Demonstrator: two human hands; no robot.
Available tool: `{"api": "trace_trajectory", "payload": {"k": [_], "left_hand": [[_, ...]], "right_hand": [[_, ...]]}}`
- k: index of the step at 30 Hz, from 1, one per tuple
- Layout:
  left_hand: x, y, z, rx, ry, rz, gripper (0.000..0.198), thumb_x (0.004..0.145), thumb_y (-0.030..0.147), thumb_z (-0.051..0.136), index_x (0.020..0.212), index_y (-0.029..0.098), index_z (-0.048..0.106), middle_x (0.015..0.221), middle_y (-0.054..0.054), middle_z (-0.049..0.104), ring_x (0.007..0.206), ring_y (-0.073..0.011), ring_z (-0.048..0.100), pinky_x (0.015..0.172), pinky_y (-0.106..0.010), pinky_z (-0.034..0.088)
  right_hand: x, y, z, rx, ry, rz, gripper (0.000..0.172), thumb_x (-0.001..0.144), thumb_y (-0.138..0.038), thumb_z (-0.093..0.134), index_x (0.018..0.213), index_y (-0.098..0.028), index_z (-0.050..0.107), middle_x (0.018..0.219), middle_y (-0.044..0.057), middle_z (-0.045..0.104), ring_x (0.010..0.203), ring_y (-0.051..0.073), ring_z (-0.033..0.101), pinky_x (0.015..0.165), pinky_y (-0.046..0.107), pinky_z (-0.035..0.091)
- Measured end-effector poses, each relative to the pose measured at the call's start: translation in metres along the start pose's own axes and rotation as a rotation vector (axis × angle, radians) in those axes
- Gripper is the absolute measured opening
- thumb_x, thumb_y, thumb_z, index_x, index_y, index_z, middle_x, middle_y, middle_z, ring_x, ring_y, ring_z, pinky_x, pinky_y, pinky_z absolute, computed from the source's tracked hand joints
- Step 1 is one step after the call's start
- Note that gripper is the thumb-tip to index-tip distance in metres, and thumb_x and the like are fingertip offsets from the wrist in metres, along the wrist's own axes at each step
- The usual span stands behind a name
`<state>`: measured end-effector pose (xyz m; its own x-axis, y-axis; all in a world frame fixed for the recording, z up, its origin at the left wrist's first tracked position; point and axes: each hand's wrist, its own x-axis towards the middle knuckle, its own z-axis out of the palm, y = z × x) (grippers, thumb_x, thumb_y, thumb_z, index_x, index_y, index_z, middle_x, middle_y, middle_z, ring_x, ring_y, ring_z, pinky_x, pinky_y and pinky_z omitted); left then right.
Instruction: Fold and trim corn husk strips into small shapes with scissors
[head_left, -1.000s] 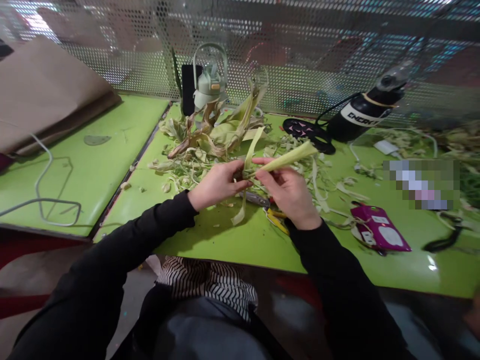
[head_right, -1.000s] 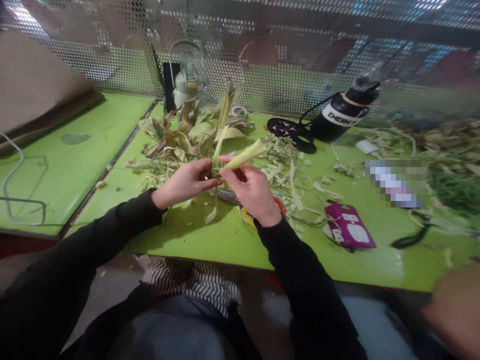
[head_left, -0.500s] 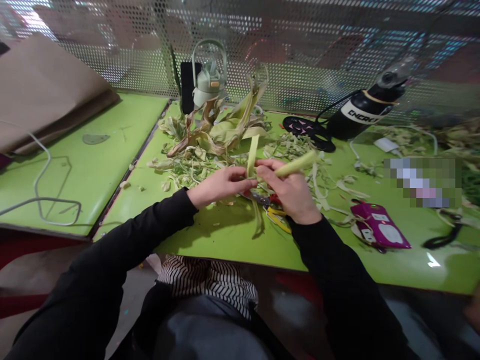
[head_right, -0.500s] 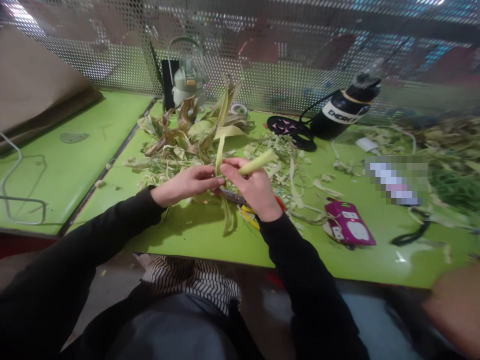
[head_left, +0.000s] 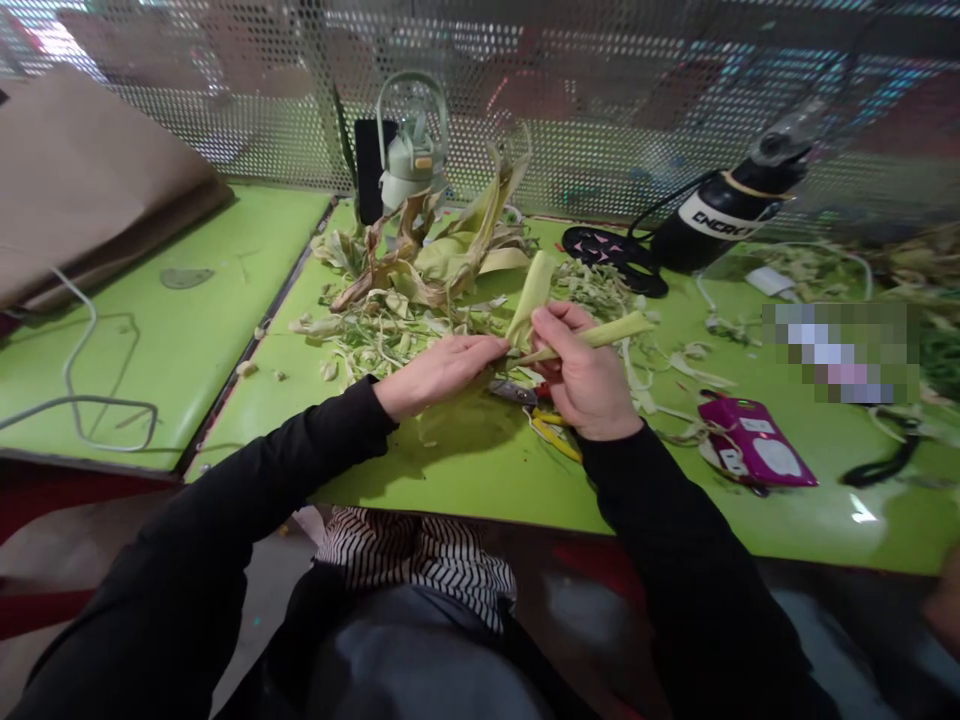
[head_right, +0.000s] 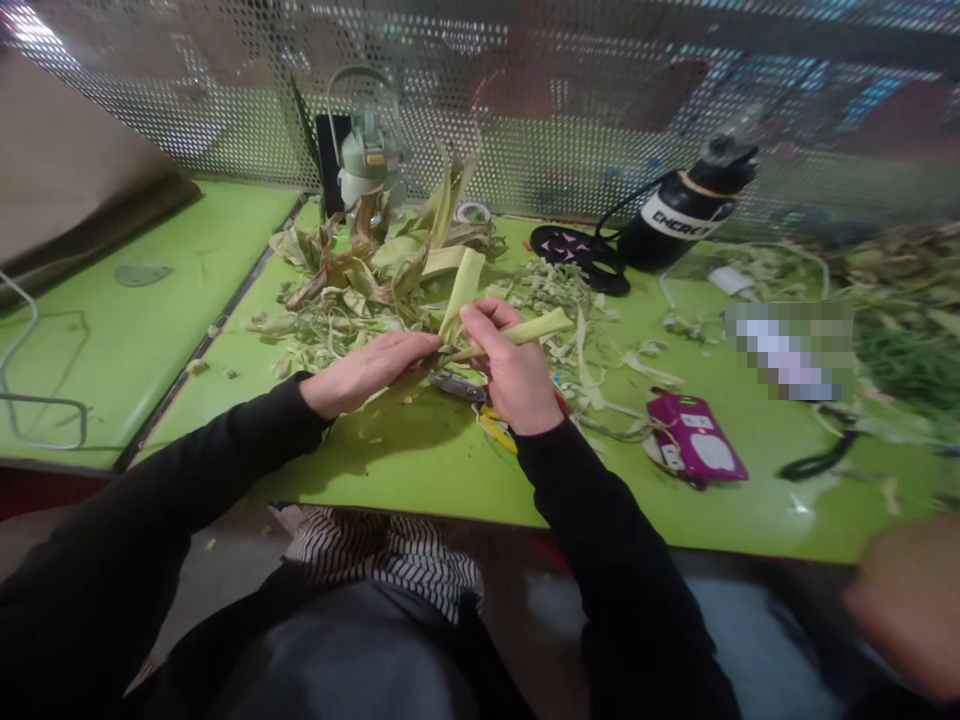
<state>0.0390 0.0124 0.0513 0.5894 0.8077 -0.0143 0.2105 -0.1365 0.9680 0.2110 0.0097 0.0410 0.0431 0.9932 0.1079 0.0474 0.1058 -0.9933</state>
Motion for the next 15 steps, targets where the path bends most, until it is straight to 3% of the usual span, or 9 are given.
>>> {"api": "trace_trajectory", "payload": {"k": [4, 7, 9, 13, 15], "left_hand": [[0.003, -0.01, 0.004, -0.173, -0.122, -0.17, 0.045, 0.091, 0.06, 0.05, 0.076, 0.018, 0.057, 0.063, 0.002, 0.051, 0.055, -0.0094, 0.043, 0.054, -0.024, 0.035], [0.008, -0.017, 0.005, -0.316, -0.234, -0.305, 0.036, 0.088, 0.052, 0.059, 0.085, 0.016, 0.061, 0.072, -0.002, 0.066, 0.063, -0.0102, 0.058, 0.063, -0.025, 0.047], [0.01, -0.02, 0.003, -0.401, -0.283, -0.348, 0.029, 0.091, 0.043, 0.056, 0.085, 0.015, 0.063, 0.074, -0.004, 0.068, 0.066, -0.0101, 0.062, 0.065, -0.023, 0.048], [0.009, -0.018, 0.004, -0.408, -0.271, -0.309, 0.03, 0.094, 0.037, 0.05, 0.085, 0.015, 0.068, 0.067, 0.0, 0.064, 0.053, -0.0056, 0.05, 0.051, -0.019, 0.038], [0.008, -0.015, 0.007, -0.41, -0.239, -0.295, 0.028, 0.094, 0.035, 0.052, 0.083, 0.015, 0.068, 0.064, 0.001, 0.062, 0.048, -0.0046, 0.042, 0.047, -0.019, 0.032]], "right_hand": [[-0.004, 0.002, -0.001, -0.079, -0.095, 0.013, 0.04, 0.084, -0.062, 0.063, 0.08, -0.024, 0.052, 0.06, -0.006, 0.041, 0.043, 0.007, 0.031, 0.039, 0.023, 0.027], [-0.007, 0.004, 0.001, -0.141, -0.163, 0.024, 0.045, 0.084, -0.068, 0.059, 0.084, -0.023, 0.058, 0.062, -0.004, 0.048, 0.046, 0.008, 0.042, 0.04, 0.023, 0.035], [-0.008, 0.003, 0.002, -0.145, -0.17, 0.038, 0.051, 0.084, -0.073, 0.053, 0.087, -0.023, 0.06, 0.062, -0.003, 0.049, 0.046, 0.009, 0.044, 0.04, 0.024, 0.038], [-0.005, 0.001, 0.002, -0.088, -0.075, 0.047, 0.062, 0.082, -0.082, 0.042, 0.086, -0.022, 0.059, 0.059, -0.004, 0.046, 0.04, 0.007, 0.032, 0.037, 0.024, 0.03], [-0.002, 0.001, -0.001, -0.086, -0.069, 0.081, 0.065, 0.082, -0.084, 0.037, 0.088, -0.023, 0.058, 0.06, -0.003, 0.045, 0.041, 0.008, 0.034, 0.037, 0.026, 0.03]]}}
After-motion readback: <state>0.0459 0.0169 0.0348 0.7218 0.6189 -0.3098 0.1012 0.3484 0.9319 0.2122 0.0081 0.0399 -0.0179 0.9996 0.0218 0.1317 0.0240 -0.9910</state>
